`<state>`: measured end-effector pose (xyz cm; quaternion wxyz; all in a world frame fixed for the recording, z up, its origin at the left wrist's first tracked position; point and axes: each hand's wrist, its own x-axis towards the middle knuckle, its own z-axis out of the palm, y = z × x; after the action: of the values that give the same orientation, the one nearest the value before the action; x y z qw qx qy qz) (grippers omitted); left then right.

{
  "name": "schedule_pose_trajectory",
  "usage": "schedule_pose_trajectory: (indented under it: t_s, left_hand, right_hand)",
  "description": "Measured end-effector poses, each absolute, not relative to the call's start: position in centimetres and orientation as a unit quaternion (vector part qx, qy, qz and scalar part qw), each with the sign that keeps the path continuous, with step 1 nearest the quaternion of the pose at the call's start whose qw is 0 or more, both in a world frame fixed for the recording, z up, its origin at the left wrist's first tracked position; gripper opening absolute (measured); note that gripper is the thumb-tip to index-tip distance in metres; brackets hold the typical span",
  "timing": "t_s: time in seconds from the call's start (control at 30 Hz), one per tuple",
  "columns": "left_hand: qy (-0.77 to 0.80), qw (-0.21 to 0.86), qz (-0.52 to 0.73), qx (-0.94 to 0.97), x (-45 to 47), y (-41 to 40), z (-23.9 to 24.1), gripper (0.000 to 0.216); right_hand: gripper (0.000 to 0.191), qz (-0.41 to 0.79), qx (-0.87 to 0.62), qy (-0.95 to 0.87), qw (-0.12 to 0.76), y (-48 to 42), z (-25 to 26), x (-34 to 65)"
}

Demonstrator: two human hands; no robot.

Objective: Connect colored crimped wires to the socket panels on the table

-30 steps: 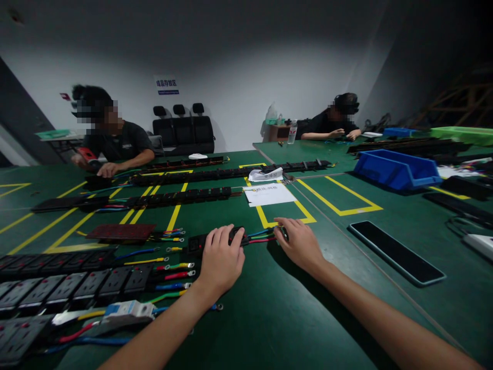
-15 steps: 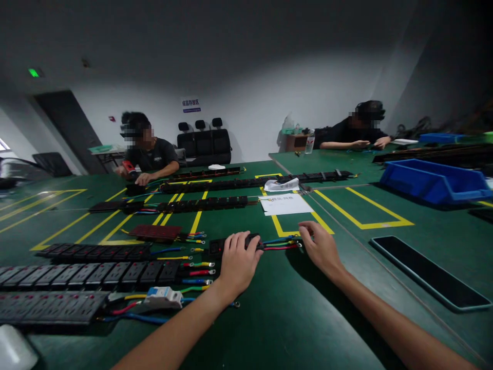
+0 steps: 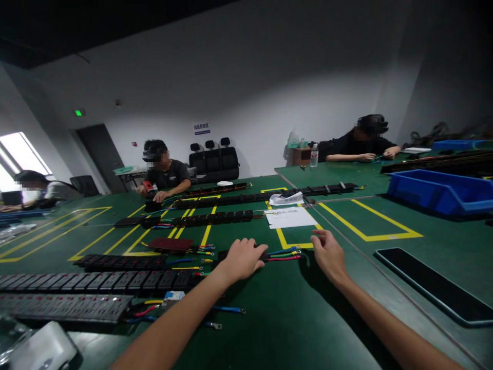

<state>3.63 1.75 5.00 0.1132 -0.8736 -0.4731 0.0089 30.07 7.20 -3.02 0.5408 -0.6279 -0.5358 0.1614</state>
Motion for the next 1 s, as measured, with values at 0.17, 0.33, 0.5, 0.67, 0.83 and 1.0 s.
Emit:
schedule_pose_trajectory:
  t_s: [0.17,0.33,0.5,0.67,0.83,1.0]
  left_hand:
    - [-0.408,0.094,0.103,-0.902,3.2,3.3,7.8,0.051]
    - [-0.422,0.157,0.107,-0.887,2.0,3.6,8.9,0.053]
    - [-0.466,0.191,0.088,-0.86,-2.2,5.9,10.4,0.069]
    - [-0.527,0.18,0.11,-0.823,-8.4,8.8,11.3,0.064]
    - [-0.589,0.142,0.127,-0.785,-14.3,10.6,10.7,0.04]
    - [-0.638,0.095,0.131,-0.753,-18.7,12.0,9.2,0.041]
  right_hand:
    - [0.041,0.174,-0.628,-0.532,0.541,7.2,-2.7,30.0]
    - [0.043,0.181,-0.63,-0.539,0.529,7.3,-2.8,30.0]
    - [0.042,0.176,-0.63,-0.55,0.519,7.7,-3.5,30.2]
    - [0.04,0.179,-0.627,-0.56,0.511,7.9,-3.9,30.2]
    - [0.041,0.177,-0.634,-0.563,0.5,8.0,-3.8,30.0]
    - [0.045,0.181,-0.65,-0.564,0.477,8.0,-3.6,29.8]
